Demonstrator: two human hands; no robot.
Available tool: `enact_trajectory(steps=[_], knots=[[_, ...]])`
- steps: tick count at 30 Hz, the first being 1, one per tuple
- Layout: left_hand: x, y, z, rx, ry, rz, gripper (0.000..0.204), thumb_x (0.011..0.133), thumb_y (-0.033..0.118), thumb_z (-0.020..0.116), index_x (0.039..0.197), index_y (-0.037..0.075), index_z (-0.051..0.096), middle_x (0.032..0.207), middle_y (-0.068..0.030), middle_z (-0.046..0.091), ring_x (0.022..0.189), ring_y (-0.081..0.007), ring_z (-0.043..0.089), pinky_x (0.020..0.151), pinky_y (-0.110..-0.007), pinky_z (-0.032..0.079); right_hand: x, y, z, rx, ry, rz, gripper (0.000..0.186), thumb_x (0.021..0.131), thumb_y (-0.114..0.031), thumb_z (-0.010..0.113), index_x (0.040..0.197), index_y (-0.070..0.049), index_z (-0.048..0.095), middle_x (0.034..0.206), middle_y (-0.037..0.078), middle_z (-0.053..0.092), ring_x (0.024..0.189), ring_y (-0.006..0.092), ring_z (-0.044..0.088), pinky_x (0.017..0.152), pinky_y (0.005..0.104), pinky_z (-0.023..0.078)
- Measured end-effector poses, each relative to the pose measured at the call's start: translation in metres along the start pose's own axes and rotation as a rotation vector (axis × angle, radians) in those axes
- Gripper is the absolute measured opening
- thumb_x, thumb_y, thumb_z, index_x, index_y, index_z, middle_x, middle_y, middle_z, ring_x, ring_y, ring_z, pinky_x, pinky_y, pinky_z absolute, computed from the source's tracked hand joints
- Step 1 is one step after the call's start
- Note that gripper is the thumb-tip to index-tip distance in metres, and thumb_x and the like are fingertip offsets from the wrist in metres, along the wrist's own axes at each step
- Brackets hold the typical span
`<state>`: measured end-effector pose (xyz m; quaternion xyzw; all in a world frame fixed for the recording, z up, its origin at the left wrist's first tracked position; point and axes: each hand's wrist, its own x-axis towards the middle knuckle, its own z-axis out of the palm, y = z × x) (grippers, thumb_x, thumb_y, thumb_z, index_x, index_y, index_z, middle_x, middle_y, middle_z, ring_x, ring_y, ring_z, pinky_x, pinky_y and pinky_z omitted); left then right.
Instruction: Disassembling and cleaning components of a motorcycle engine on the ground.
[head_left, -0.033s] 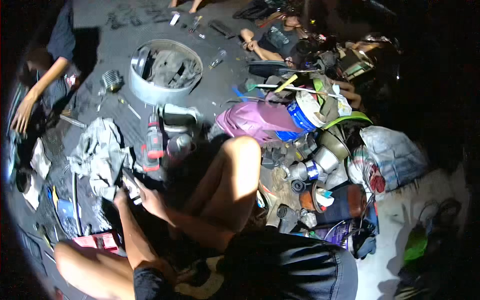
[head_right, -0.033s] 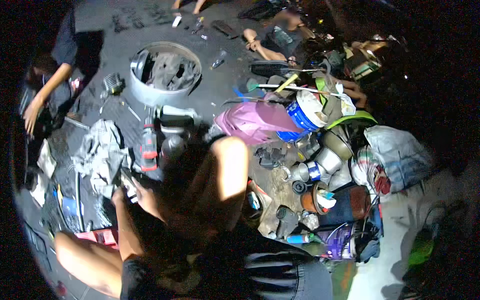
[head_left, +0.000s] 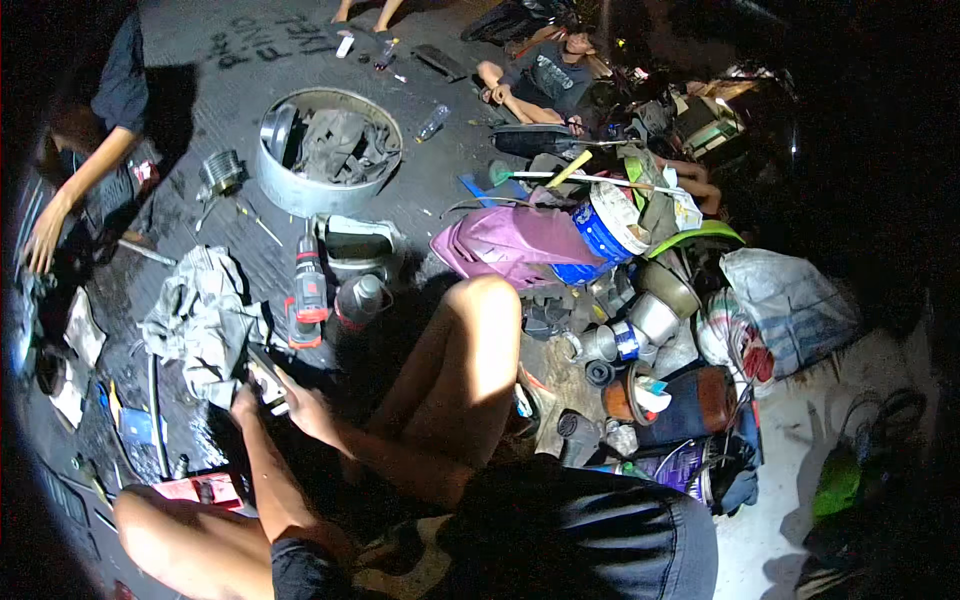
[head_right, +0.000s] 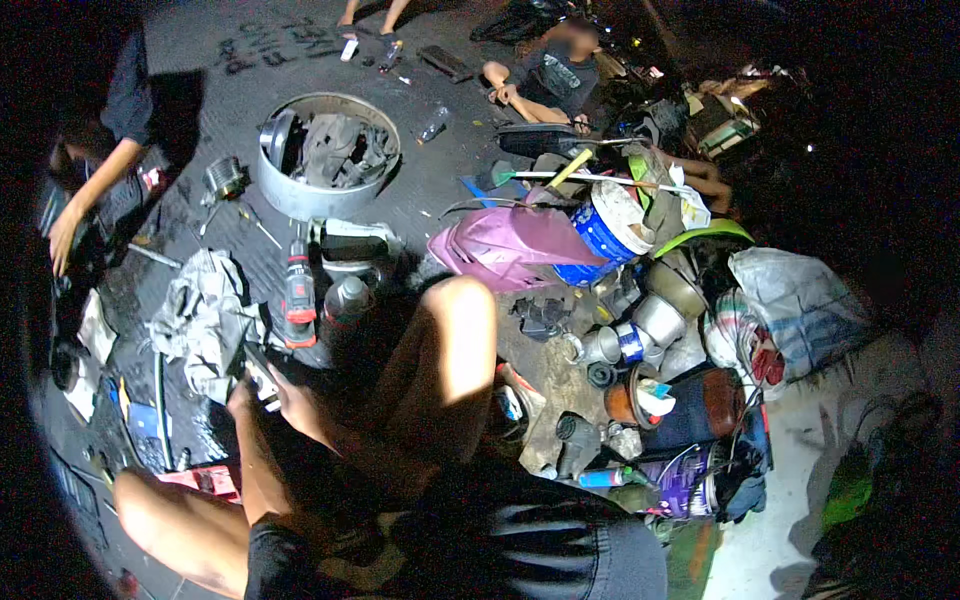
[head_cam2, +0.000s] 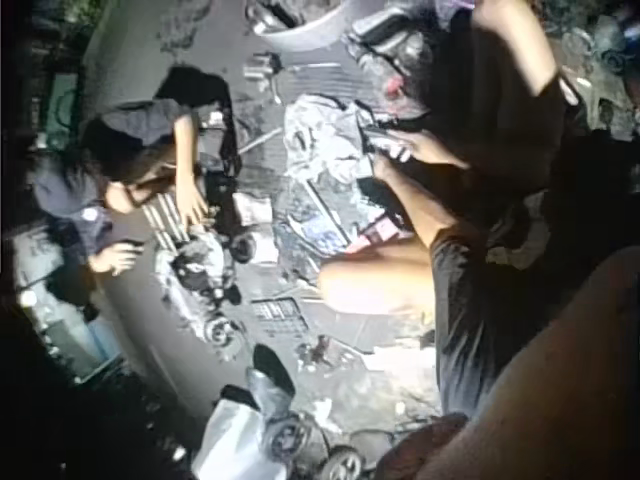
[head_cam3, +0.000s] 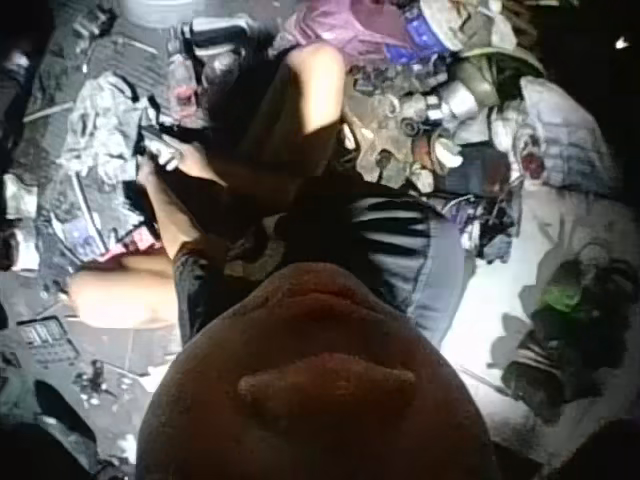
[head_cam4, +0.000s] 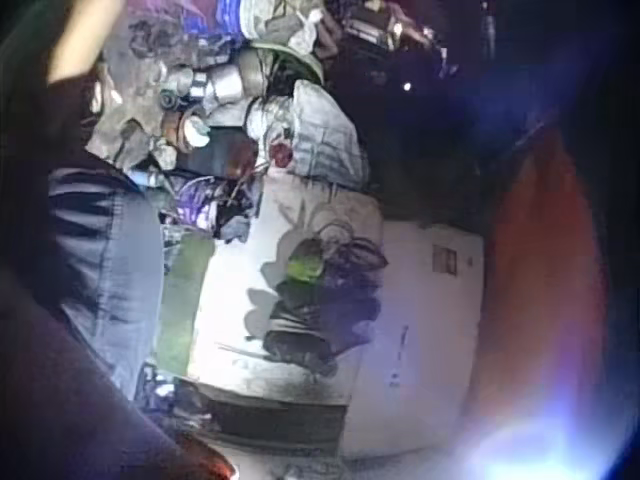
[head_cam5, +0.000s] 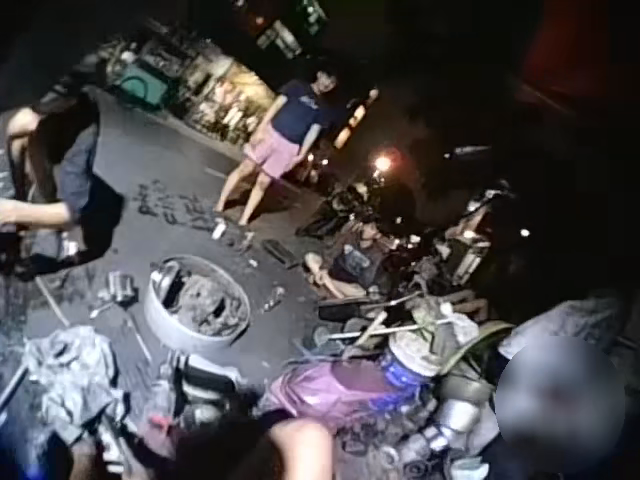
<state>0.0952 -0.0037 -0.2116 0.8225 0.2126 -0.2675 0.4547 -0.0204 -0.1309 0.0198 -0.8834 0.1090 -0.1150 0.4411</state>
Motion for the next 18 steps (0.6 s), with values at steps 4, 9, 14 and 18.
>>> enact_trajectory(steps=[4, 9, 14, 18], knots=[[-0.063, 0.077, 0.012, -0.237, -0.056, -0.147, 0.041, 0.071, 0.033, 0.06, 0.089, -0.003, 0.066, 0.088, -0.0089, 0.065, 0.078, -0.0187, 0.058, 0.073, -0.034, 0.045, -0.02, 0.03, -0.026, -0.106, 0.046, 0.014, 0.046, 0.089, -0.014, 0.044, 0.134, -0.023, 0.038, 0.071, 0.025, 0.055, 0.056, 0.0407, 0.053, 0.052, 0.0462, 0.041], [-0.064, 0.034, -0.043, -0.282, 0.177, -0.233, 0.057, 0.067, 0.043, 0.071, 0.094, -0.007, 0.063, 0.092, -0.0129, 0.065, 0.074, -0.0202, 0.06, 0.071, -0.033, 0.048, 0.002, 0.008, 0.027, -0.239, -0.063, 0.079, 0.049, 0.084, -0.013, 0.051, 0.131, -0.022, 0.042, 0.066, 0.023, 0.056, 0.054, 0.0399, 0.055, 0.051, 0.0449, 0.043], [-0.133, 0.107, -0.035, -0.248, 0.273, -0.276, 0.056, 0.064, 0.051, 0.07, 0.089, 0.001, 0.063, 0.087, -0.0131, 0.065, 0.077, -0.0242, 0.063, 0.073, -0.035, 0.05, -0.005, -0.059, -0.04, 0.045, -0.222, 0.198, 0.036, 0.089, 0.0, 0.04, 0.124, 0.0, 0.048, 0.101, 0.006, 0.061, 0.077, 0.0128, 0.051, 0.078, 0.022, 0.042], [-0.111, 0.121, -0.028, -0.125, 0.414, -0.002, 0.058, 0.067, 0.047, 0.067, 0.109, 0.009, 0.057, 0.104, -0.0173, 0.061, 0.097, -0.0309, 0.06, 0.081, -0.04, 0.048, 0.008, -0.009, -0.019, -0.134, -0.163, 0.007, 0.039, 0.09, -0.01, 0.038, 0.128, -0.005, 0.044, 0.111, 0.023, 0.056, 0.093, 0.0335, 0.057, 0.078, 0.0355, 0.046]])
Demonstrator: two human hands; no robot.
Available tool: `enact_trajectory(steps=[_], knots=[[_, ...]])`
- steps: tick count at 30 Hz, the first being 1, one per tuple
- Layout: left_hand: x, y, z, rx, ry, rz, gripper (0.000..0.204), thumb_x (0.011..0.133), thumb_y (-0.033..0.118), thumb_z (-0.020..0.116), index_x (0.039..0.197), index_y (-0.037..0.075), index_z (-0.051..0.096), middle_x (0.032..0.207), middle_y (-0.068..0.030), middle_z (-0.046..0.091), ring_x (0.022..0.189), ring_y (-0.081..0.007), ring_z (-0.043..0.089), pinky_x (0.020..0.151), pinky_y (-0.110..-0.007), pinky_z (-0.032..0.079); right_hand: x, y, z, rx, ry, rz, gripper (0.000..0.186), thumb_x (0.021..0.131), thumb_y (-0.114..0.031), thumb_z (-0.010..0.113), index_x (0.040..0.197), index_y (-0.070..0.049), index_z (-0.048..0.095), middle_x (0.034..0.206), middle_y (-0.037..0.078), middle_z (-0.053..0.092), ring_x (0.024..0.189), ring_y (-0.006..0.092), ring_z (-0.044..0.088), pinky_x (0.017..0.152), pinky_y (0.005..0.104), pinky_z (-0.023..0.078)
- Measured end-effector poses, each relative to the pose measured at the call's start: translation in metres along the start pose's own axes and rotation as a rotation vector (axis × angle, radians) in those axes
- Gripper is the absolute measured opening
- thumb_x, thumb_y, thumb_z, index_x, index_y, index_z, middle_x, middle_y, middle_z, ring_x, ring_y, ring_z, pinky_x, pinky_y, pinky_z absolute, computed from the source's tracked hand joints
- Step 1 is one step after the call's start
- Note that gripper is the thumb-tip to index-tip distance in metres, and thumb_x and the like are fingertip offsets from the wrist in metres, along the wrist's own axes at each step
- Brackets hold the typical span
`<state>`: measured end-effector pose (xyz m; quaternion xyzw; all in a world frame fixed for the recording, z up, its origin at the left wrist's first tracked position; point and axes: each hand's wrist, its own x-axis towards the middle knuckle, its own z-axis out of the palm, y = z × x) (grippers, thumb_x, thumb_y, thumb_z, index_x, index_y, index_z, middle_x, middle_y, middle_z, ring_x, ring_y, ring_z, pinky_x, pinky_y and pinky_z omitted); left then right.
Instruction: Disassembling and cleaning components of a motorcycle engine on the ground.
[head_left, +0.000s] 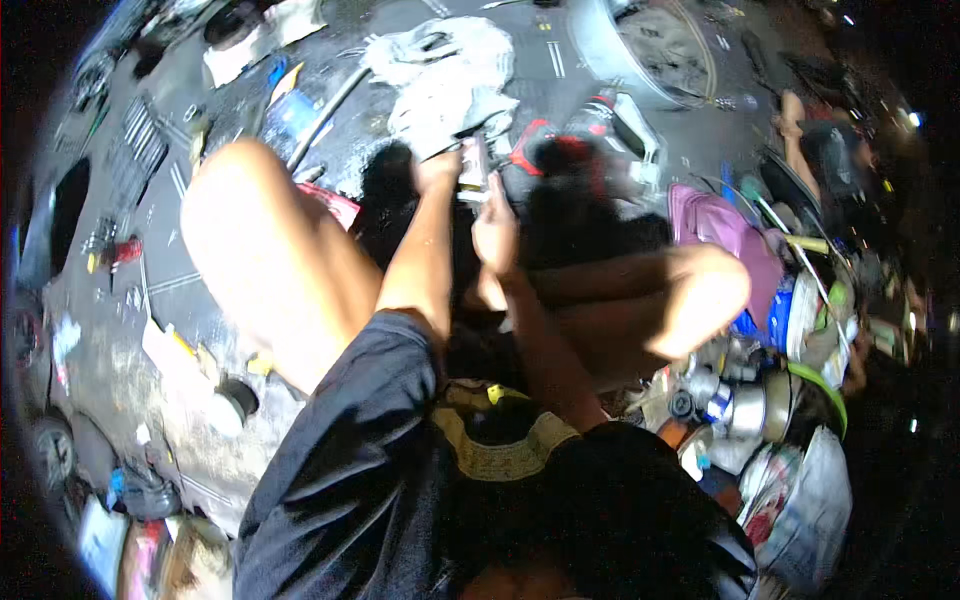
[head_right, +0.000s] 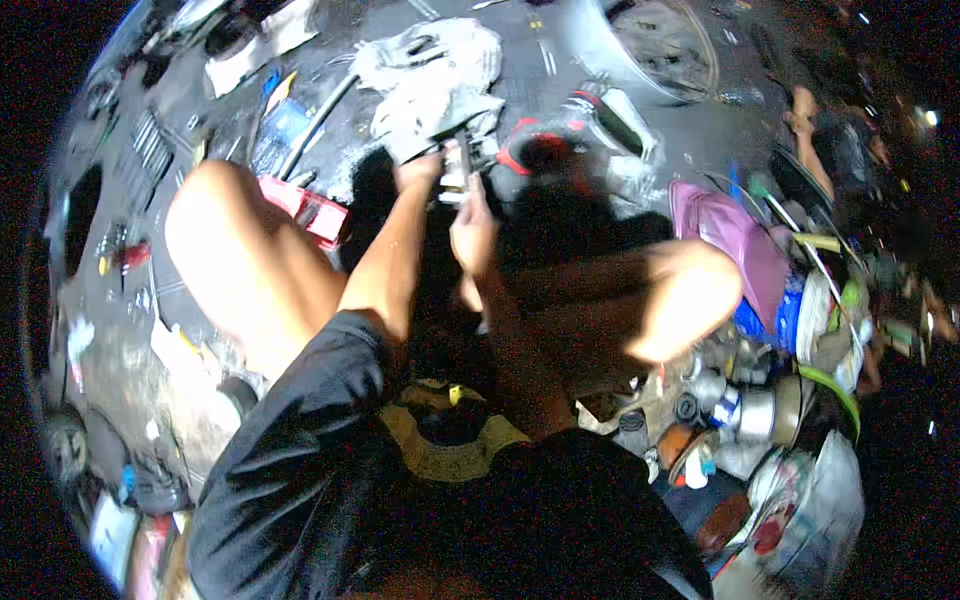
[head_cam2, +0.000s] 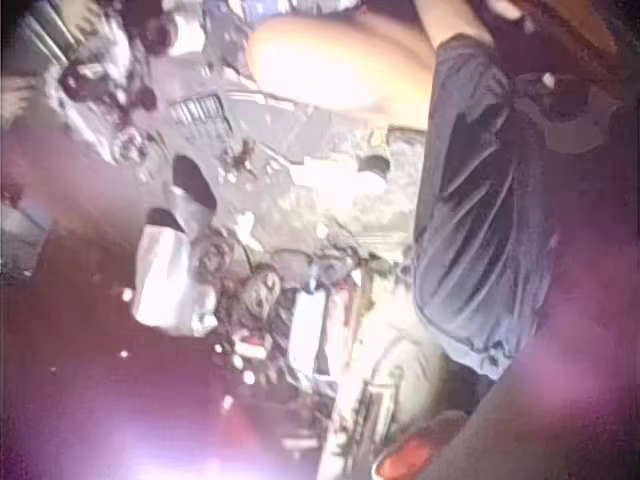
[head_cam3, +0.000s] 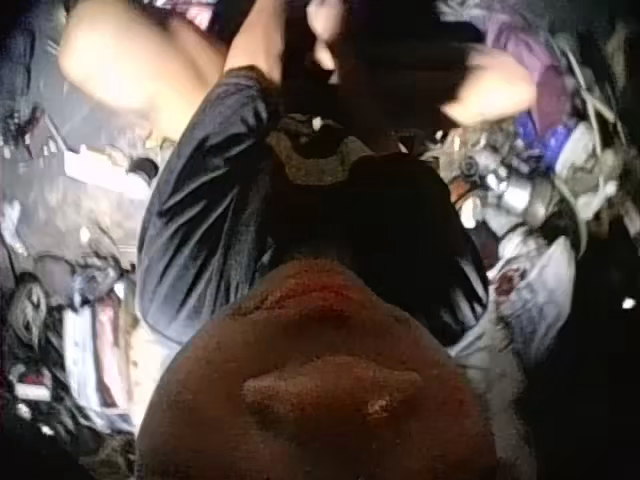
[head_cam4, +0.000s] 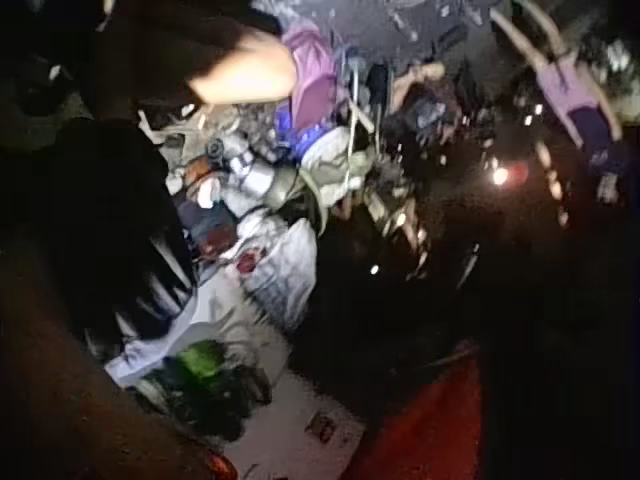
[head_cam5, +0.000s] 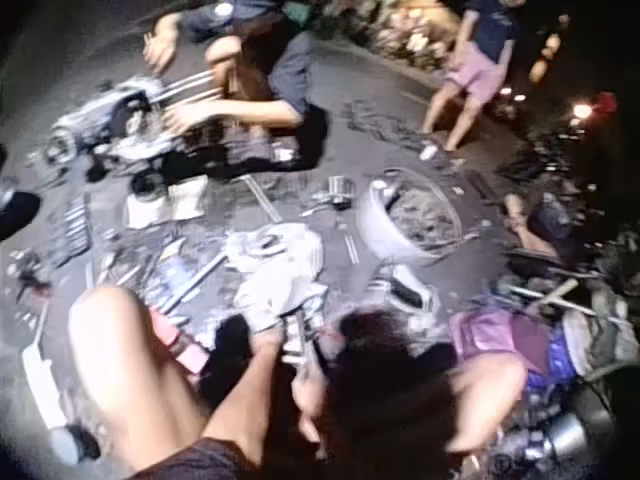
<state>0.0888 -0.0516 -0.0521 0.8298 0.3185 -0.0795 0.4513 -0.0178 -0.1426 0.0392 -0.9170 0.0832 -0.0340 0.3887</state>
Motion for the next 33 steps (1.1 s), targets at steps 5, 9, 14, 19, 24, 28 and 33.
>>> enact_trajectory(steps=[5, 9, 14, 19, 24, 28, 33], knots=[[-0.017, 0.009, -0.021, -0.137, -0.16, -0.264, 0.058, 0.059, 0.045, 0.079, 0.099, 0.007, 0.063, 0.105, -0.0141, 0.062, 0.096, -0.0282, 0.061, 0.08, -0.039, 0.049, 0.018, 0.032, 0.018, 0.148, -0.039, -0.073, 0.039, 0.094, -0.025, 0.036, 0.127, -0.005, 0.045, 0.111, 0.025, 0.055, 0.097, 0.0422, 0.054, 0.078, 0.041, 0.045], [-0.031, 0.007, -0.034, -0.115, -0.046, -0.32, 0.058, 0.055, 0.046, 0.082, 0.095, 0.006, 0.066, 0.102, -0.0141, 0.064, 0.095, -0.0291, 0.061, 0.08, -0.039, 0.049, -0.023, 0.048, 0.018, 0.024, -0.108, -0.153, 0.041, 0.095, -0.018, 0.031, 0.132, -0.002, 0.037, 0.125, 0.022, 0.048, 0.112, 0.035, 0.05, 0.091, 0.0376, 0.04], [-0.018, -0.002, -0.032, -0.161, -0.132, -0.323, 0.053, 0.059, 0.042, 0.079, 0.096, 0.006, 0.065, 0.102, -0.0147, 0.063, 0.094, -0.0306, 0.061, 0.078, -0.039, 0.049, 0.003, 0.014, 0.021, 0.04, -0.137, -0.008, 0.041, 0.094, -0.021, 0.031, 0.128, -0.001, 0.041, 0.119, 0.025, 0.05, 0.105, 0.0402, 0.051, 0.087, 0.0393, 0.042], [-0.036, 0.024, -0.038, -0.205, -0.164, -0.333, 0.053, 0.058, 0.042, 0.08, 0.094, 0.007, 0.065, 0.098, -0.0133, 0.065, 0.087, -0.029, 0.063, 0.074, -0.038, 0.05, -0.015, 0.039, 0.0, -0.15, -0.168, -0.081, 0.041, 0.095, -0.022, 0.031, 0.127, 0.0, 0.042, 0.121, 0.023, 0.05, 0.102, 0.0394, 0.053, 0.084, 0.0426, 0.044], [-0.026, -0.01, -0.045, -0.294, -0.199, -0.43, 0.045, 0.058, 0.039, 0.082, 0.085, 0.008, 0.067, 0.086, -0.0113, 0.066, 0.077, -0.0246, 0.063, 0.069, -0.036, 0.049, -0.025, 0.031, 0.022, -0.184, -0.288, 0.084, 0.043, 0.094, -0.026, 0.036, 0.134, -0.009, 0.035, 0.11, 0.022, 0.056, 0.093, 0.0365, 0.058, 0.075, 0.0434, 0.047], [-0.027, 0.047, -0.001, -0.211, -0.187, -0.295, 0.048, 0.06, 0.041, 0.078, 0.091, 0.007, 0.065, 0.094, -0.0141, 0.065, 0.087, -0.0259, 0.064, 0.076, -0.037, 0.049, 0.043, 0.132, 0.018, -0.712, -0.101, -0.462, 0.044, 0.09, -0.02, 0.045, 0.131, -0.005, 0.038, 0.108, 0.022, 0.057, 0.09, 0.0361, 0.058, 0.073, 0.0416, 0.049], [-0.027, 0.005, -0.023, -0.101, -0.024, -0.315, 0.063, 0.053, 0.05, 0.081, 0.095, 0.006, 0.065, 0.105, -0.0156, 0.062, 0.098, -0.0318, 0.06, 0.084, -0.038, 0.049, -0.004, 0.051, 0.026, -0.32, 0.012, -0.407, 0.034, 0.085, -0.015, 0.05, 0.117, -0.001, 0.049, 0.094, 0.022, 0.06, 0.079, 0.0338, 0.058, 0.068, 0.041, 0.048]])
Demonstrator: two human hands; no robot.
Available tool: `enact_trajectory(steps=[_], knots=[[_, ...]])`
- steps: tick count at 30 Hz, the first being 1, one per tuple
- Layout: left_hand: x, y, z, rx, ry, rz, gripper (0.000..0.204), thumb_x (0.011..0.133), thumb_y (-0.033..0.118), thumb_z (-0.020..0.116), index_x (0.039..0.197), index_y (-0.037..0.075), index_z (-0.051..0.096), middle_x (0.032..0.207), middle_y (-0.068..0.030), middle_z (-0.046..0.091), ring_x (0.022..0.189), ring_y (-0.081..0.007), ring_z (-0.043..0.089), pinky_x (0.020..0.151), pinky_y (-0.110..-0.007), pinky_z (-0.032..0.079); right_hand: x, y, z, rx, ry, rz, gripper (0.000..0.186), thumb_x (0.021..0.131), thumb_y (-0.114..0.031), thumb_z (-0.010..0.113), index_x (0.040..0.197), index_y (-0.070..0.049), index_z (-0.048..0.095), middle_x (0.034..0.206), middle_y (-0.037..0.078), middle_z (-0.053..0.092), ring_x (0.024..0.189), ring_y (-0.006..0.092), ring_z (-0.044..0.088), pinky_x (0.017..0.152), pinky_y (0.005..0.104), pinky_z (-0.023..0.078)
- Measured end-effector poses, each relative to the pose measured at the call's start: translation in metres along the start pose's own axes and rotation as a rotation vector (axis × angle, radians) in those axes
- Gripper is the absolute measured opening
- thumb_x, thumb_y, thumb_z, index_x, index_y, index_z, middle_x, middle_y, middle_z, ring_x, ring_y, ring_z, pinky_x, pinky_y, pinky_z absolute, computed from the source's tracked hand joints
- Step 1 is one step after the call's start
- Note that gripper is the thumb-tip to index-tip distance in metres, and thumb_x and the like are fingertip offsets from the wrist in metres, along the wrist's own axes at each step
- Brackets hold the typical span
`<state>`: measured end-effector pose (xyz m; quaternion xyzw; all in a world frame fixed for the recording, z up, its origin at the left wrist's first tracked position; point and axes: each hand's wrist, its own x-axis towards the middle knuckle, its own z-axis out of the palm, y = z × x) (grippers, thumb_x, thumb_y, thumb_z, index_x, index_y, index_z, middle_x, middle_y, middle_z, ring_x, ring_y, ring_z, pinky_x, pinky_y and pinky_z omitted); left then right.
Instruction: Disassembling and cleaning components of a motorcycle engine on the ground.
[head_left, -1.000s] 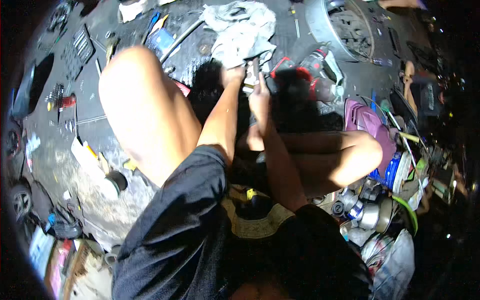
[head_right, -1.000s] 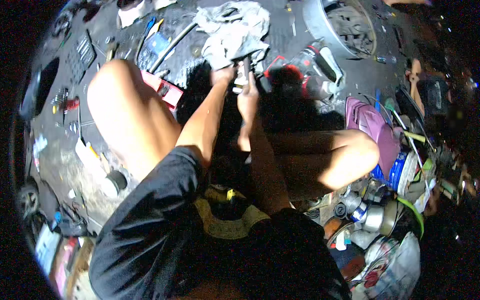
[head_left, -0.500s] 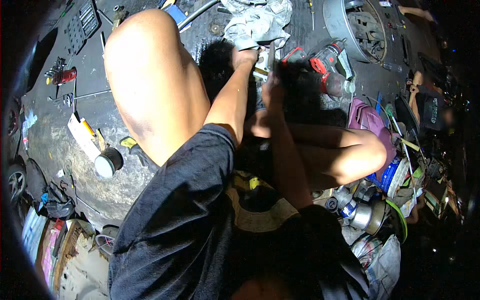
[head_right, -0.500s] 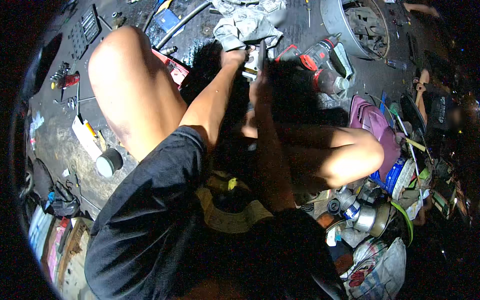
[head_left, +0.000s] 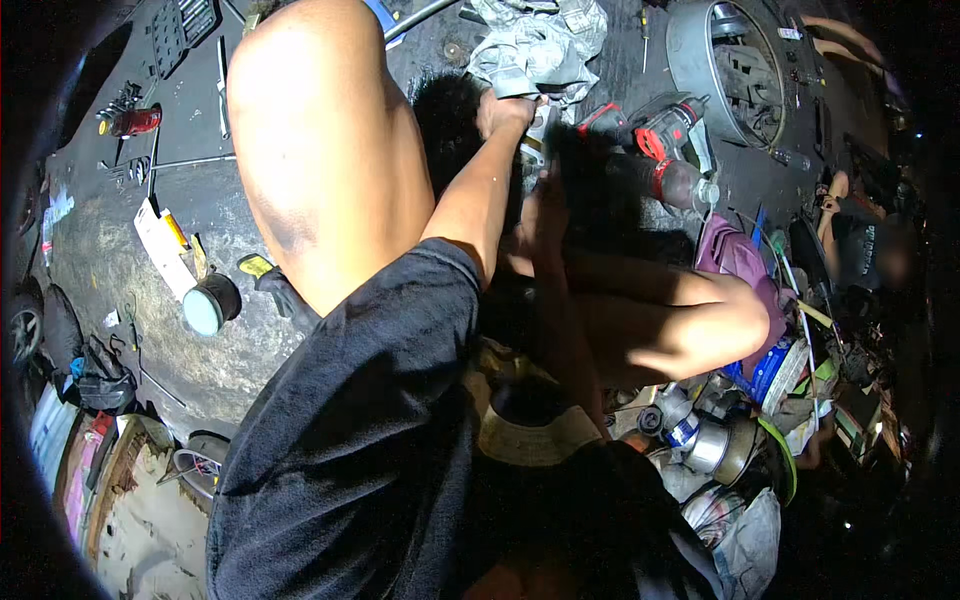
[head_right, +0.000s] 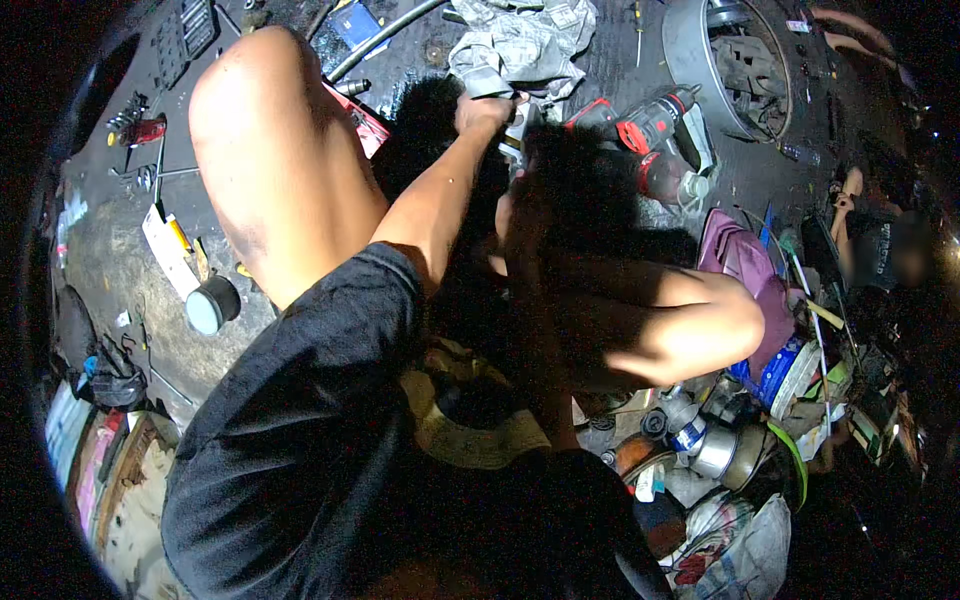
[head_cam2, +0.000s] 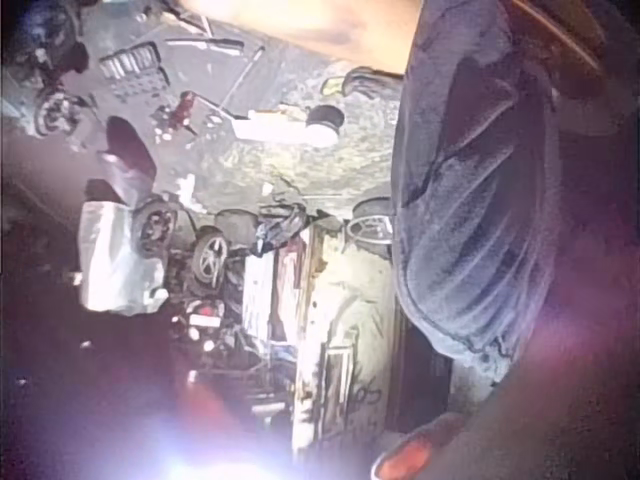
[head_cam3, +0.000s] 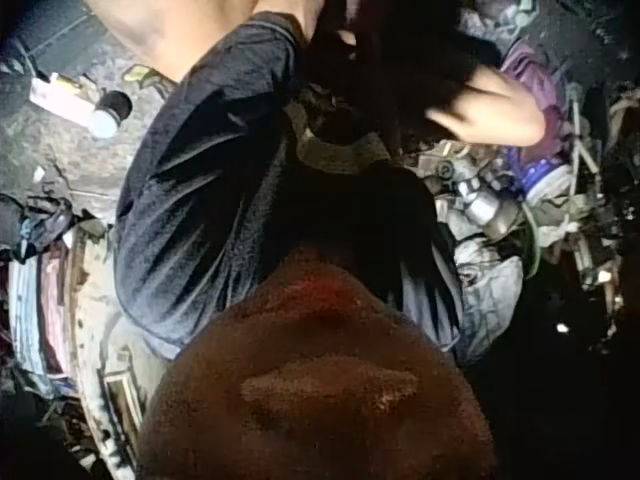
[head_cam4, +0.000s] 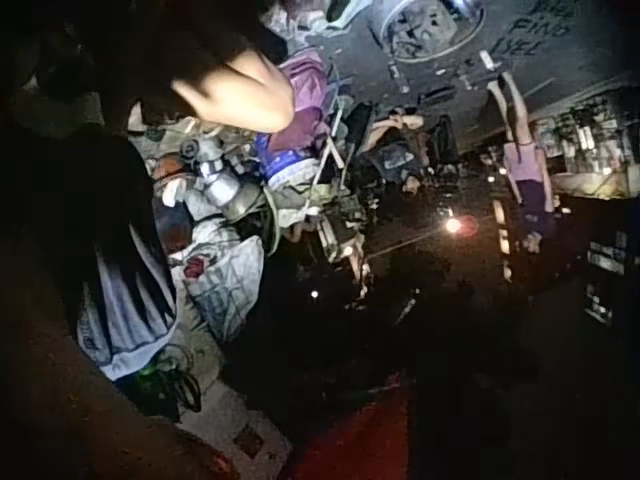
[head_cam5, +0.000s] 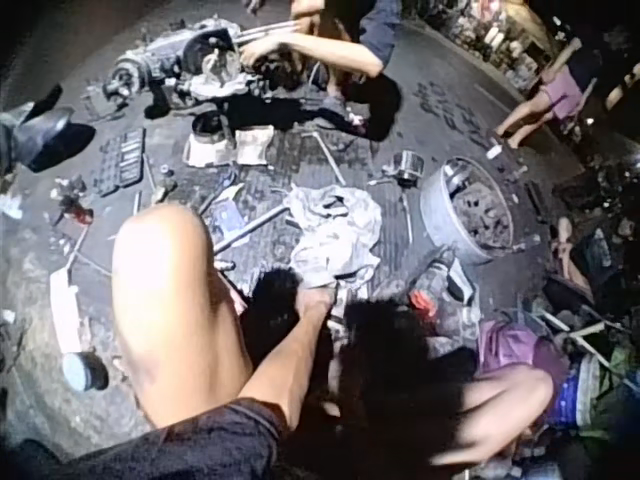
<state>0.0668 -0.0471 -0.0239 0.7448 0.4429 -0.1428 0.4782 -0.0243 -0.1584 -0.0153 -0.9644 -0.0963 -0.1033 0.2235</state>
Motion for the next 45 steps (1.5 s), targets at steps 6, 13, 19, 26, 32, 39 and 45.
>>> enact_trajectory(steps=[6, 13, 19, 26, 32, 39, 45], knots=[[0.004, 0.021, 0.014, -0.145, -0.098, 0.036, 0.053, 0.056, 0.041, 0.08, 0.093, 0.006, 0.065, 0.102, -0.0143, 0.064, 0.094, -0.029, 0.062, 0.078, -0.038, 0.05, 0.019, 0.052, 0.01, -0.249, 0.1, -0.437, 0.043, 0.084, -0.015, 0.053, 0.125, -0.004, 0.044, 0.092, 0.02, 0.061, 0.07, 0.0357, 0.06, 0.06, 0.0409, 0.049], [0.008, -0.005, 0.01, -0.108, -0.089, 0.013, 0.058, 0.056, 0.046, 0.08, 0.098, 0.008, 0.064, 0.102, -0.0136, 0.063, 0.097, -0.0272, 0.061, 0.08, -0.037, 0.049, 0.003, 0.007, 0.003, -0.167, 0.156, -0.194, 0.033, 0.083, -0.013, 0.052, 0.114, -0.001, 0.051, 0.095, 0.021, 0.06, 0.081, 0.0366, 0.058, 0.069, 0.0419, 0.048], [0.021, 0.008, 0.014, -0.121, -0.123, 0.05, 0.058, 0.058, 0.046, 0.079, 0.098, 0.007, 0.064, 0.104, -0.0132, 0.063, 0.096, -0.0277, 0.062, 0.08, -0.038, 0.049, 0.017, 0.01, 0.016, 0.193, 0.105, 0.008, 0.041, 0.084, -0.019, 0.055, 0.121, -0.005, 0.048, 0.088, 0.021, 0.062, 0.073, 0.039, 0.06, 0.063, 0.0434, 0.049], [-0.014, 0.012, -0.014, -0.137, -0.155, -0.01, 0.047, 0.057, 0.04, 0.081, 0.09, 0.01, 0.067, 0.093, -0.0117, 0.066, 0.085, -0.0247, 0.065, 0.073, -0.037, 0.05, 0.004, 0.0, -0.001, 0.105, -0.081, 0.331, 0.04, 0.078, -0.013, 0.057, 0.116, 0.0, 0.052, 0.101, 0.02, 0.06, 0.088, 0.0335, 0.06, 0.072, 0.0374, 0.049], [-0.009, 0.01, -0.011, -0.121, -0.097, -0.09, 0.05, 0.057, 0.043, 0.081, 0.091, 0.009, 0.067, 0.1, -0.0129, 0.065, 0.091, -0.0276, 0.063, 0.077, -0.036, 0.049, -0.002, 0.011, 0.005, 0.171, 0.048, 0.068, 0.033, 0.087, -0.021, 0.052, 0.112, -0.002, 0.055, 0.09, 0.023, 0.062, 0.076, 0.0372, 0.062, 0.063, 0.0426, 0.049], [0.02, -0.003, 0.0, -0.071, -0.097, -0.093, 0.05, 0.06, 0.042, 0.076, 0.095, 0.008, 0.065, 0.104, -0.0149, 0.063, 0.097, -0.0294, 0.06, 0.08, -0.038, 0.049, 0.0, -0.005, 0.007, 0.018, -0.073, 0.058, 0.034, 0.086, -0.02, 0.051, 0.114, -0.001, 0.053, 0.089, 0.021, 0.062, 0.074, 0.0347, 0.062, 0.062, 0.0396, 0.05], [-0.009, 0.011, -0.005, -0.033, -0.027, -0.022, 0.057, 0.054, 0.044, 0.082, 0.096, 0.009, 0.065, 0.105, -0.0131, 0.063, 0.097, -0.0294, 0.06, 0.081, -0.038, 0.048, 0.003, 0.013, 0.004, -0.172, -0.121, 0.078, 0.035, 0.086, -0.019, 0.051, 0.116, -0.001, 0.052, 0.088, 0.019, 0.063, 0.072, 0.0326, 0.062, 0.061, 0.037, 0.05]])
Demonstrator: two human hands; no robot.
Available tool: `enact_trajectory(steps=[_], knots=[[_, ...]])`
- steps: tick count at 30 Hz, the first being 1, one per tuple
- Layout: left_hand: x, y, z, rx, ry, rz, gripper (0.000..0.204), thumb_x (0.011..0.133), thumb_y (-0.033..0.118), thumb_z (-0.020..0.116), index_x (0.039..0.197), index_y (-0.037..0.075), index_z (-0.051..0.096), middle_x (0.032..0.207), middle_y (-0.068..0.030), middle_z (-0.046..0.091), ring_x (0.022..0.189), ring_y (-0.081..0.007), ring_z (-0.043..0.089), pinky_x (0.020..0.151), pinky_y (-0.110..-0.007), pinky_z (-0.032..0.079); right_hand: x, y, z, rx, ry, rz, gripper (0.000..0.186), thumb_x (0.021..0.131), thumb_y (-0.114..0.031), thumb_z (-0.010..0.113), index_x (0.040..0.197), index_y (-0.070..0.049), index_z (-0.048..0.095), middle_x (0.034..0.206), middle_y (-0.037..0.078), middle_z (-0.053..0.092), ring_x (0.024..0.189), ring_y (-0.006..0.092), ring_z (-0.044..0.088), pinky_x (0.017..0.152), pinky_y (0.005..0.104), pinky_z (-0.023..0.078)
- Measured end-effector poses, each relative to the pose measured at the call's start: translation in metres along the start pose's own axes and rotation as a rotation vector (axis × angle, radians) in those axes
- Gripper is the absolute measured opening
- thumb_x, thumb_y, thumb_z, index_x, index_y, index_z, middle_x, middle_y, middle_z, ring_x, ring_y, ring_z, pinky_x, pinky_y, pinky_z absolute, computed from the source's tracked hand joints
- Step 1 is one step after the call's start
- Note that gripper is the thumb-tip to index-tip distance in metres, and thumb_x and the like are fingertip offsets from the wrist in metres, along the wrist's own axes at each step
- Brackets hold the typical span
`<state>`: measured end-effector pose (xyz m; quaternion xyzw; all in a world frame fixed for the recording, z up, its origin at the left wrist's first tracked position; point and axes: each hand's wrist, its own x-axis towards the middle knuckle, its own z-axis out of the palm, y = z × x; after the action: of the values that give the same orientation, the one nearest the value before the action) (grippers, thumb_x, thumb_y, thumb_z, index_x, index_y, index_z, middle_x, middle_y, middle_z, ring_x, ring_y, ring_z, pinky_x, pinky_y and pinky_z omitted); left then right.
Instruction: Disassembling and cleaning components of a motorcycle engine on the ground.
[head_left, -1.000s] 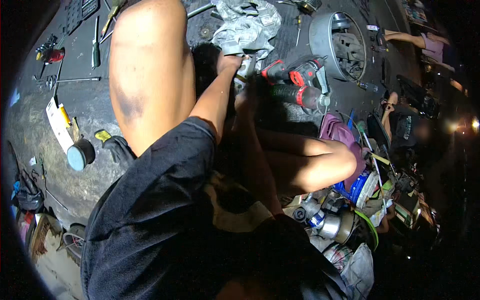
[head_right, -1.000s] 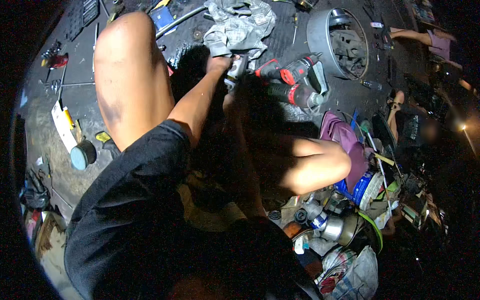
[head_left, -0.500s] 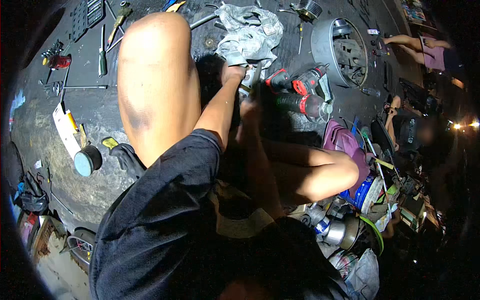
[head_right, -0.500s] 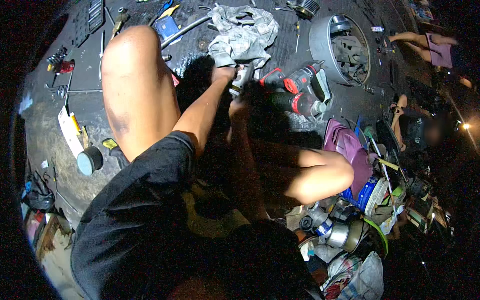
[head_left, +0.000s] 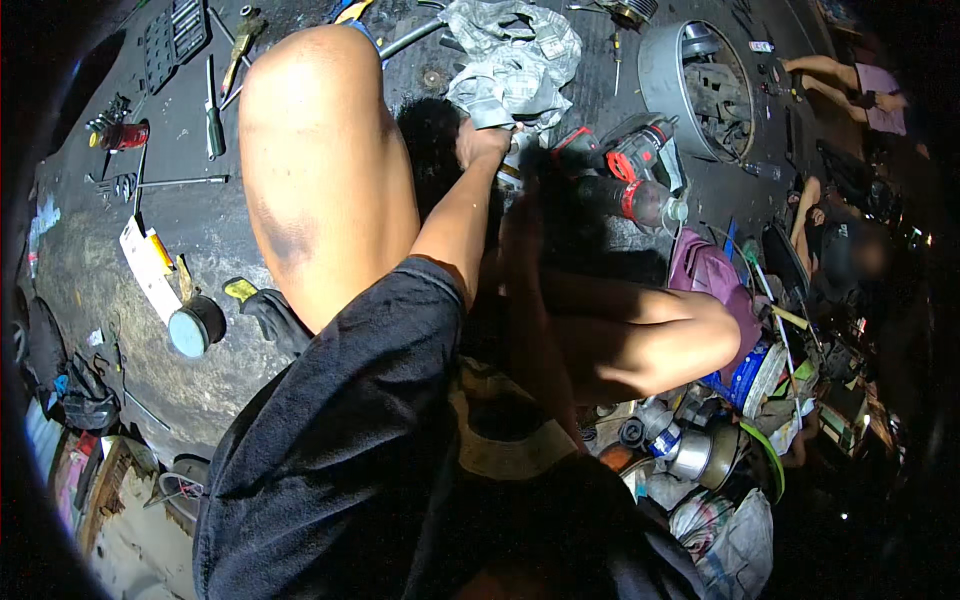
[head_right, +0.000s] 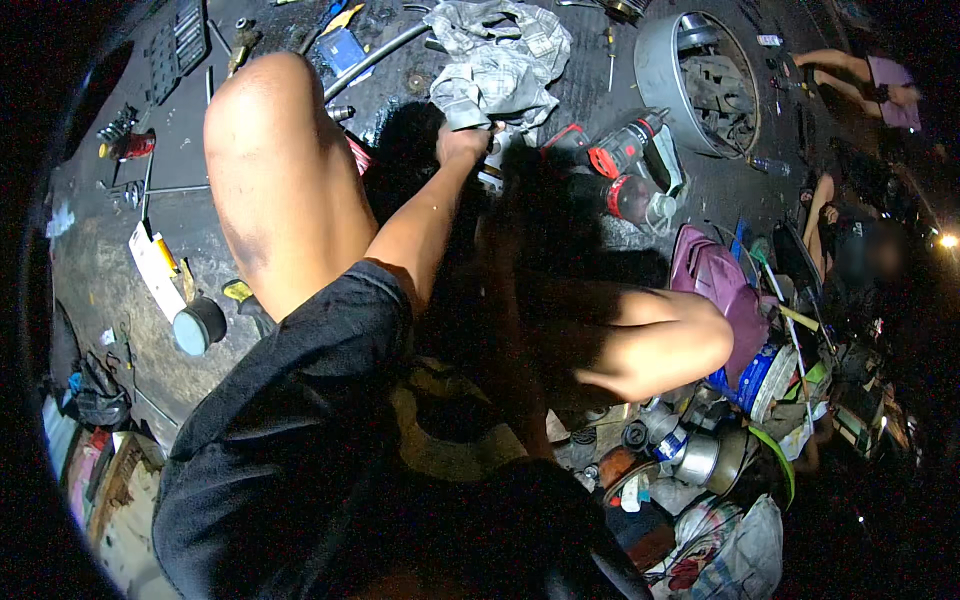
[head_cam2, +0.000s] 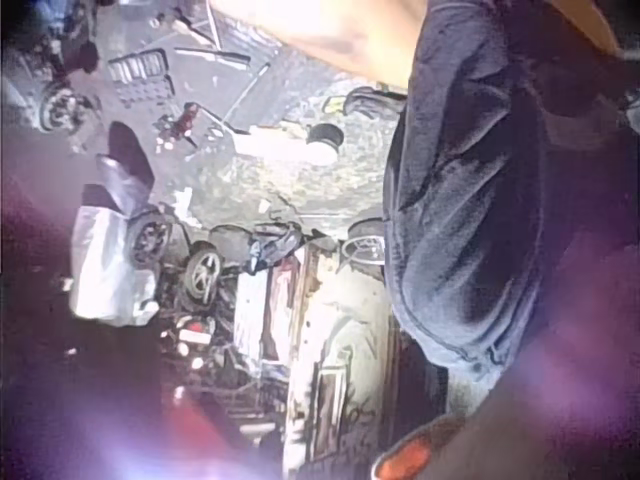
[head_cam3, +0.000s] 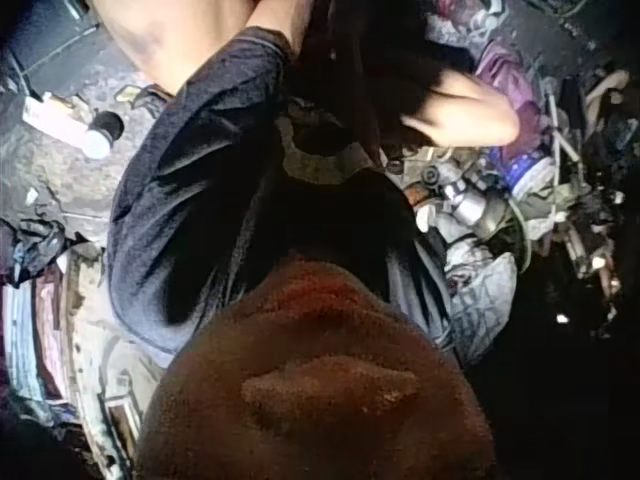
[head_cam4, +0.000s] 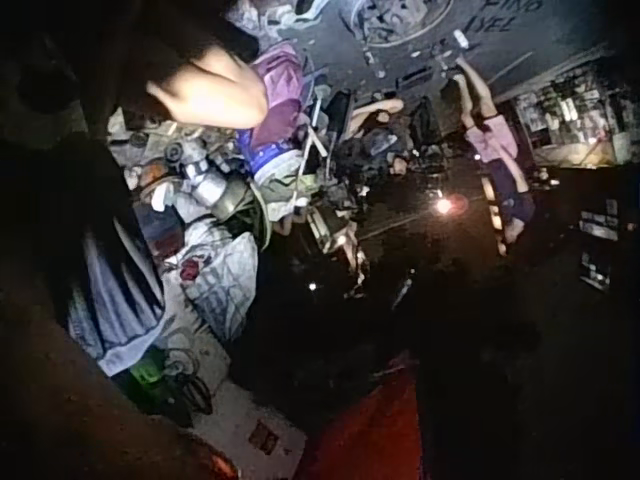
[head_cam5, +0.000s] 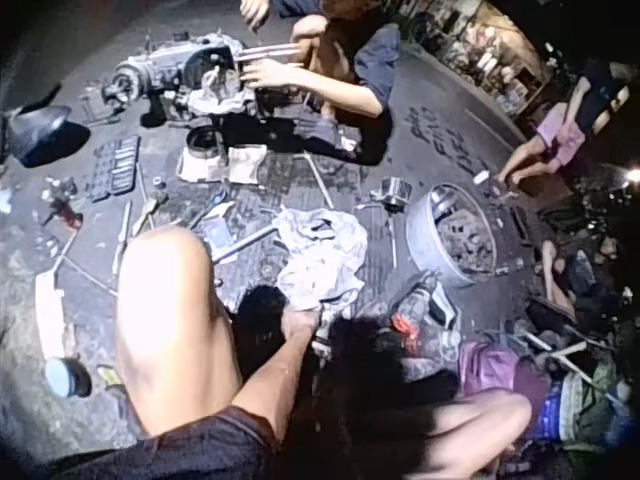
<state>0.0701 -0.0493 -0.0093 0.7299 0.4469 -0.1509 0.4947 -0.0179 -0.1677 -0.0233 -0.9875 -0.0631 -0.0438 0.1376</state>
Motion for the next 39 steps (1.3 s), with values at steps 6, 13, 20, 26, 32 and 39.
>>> enact_trajectory(steps=[6, 13, 20, 26, 32, 39], knots=[[0.014, -0.008, -0.001, -0.07, -0.047, -0.019, 0.054, 0.057, 0.04, 0.082, 0.098, 0.009, 0.064, 0.106, -0.0145, 0.062, 0.099, -0.0278, 0.059, 0.082, -0.038, 0.048, -0.01, -0.032, -0.017, -0.059, -0.319, 0.261, 0.042, 0.089, -0.017, 0.05, 0.127, -0.001, 0.042, 0.1, 0.022, 0.06, 0.076, 0.0339, 0.063, 0.062, 0.0409, 0.05], [0.029, -0.01, -0.002, 0.003, -0.087, -0.031, 0.062, 0.056, 0.048, 0.079, 0.101, 0.007, 0.063, 0.107, -0.0119, 0.062, 0.1, -0.0275, 0.059, 0.085, -0.038, 0.047, 0.012, -0.059, -0.048, 0.258, 0.044, 0.193, 0.04, 0.09, -0.021, 0.044, 0.13, -0.014, 0.042, 0.07, 0.022, 0.06, 0.057, 0.0384, 0.058, 0.051, 0.046, 0.044], [0.002, -0.001, 0.008, 0.076, -0.025, -0.018, 0.058, 0.055, 0.046, 0.081, 0.094, 0.006, 0.065, 0.102, -0.0134, 0.064, 0.093, -0.0268, 0.062, 0.079, -0.037, 0.05, -0.019, -0.043, -0.052, 0.269, -0.054, 0.327, 0.044, 0.09, -0.015, 0.043, 0.134, -0.012, 0.035, 0.078, 0.028, 0.059, 0.063, 0.0426, 0.058, 0.055, 0.0471, 0.046], [0.043, -0.019, 0.014, 0.219, 0.015, 0.154, 0.061, 0.065, 0.058, 0.066, 0.099, 0.007, 0.063, 0.102, -0.0169, 0.063, 0.094, -0.0276, 0.061, 0.081, -0.035, 0.048, -0.005, -0.066, -0.065, 0.149, -0.267, 0.443, 0.044, 0.091, -0.031, 0.039, 0.134, -0.024, 0.036, 0.069, 0.026, 0.06, 0.069, 0.0447, 0.059, 0.064, 0.0539, 0.046], [0.033, -0.012, 0.018, 0.197, -0.057, 0.089, 0.062, 0.058, 0.053, 0.076, 0.097, 0.006, 0.064, 0.105, -0.0123, 0.063, 0.096, -0.0248, 0.061, 0.081, -0.036, 0.049, 0.024, -0.046, -0.063, 0.197, -0.243, 0.475, 0.045, 0.09, -0.03, 0.038, 0.134, -0.025, 0.035, 0.084, 0.029, 0.06, 0.081, 0.0453, 0.058, 0.074, 0.0528, 0.045], [0.012, -0.009, 0.014, 0.159, -0.055, 0.148, 0.06, 0.059, 0.04, 0.077, 0.103, 0.002, 0.061, 0.108, -0.0181, 0.06, 0.102, -0.031, 0.058, 0.086, -0.038, 0.047, -0.037, -0.047, -0.075, 0.188, -0.467, 0.585, 0.049, 0.089, -0.032, 0.042, 0.137, -0.029, 0.03, 0.072, 0.027, 0.06, 0.068, 0.0422, 0.061, 0.06, 0.052, 0.047]])
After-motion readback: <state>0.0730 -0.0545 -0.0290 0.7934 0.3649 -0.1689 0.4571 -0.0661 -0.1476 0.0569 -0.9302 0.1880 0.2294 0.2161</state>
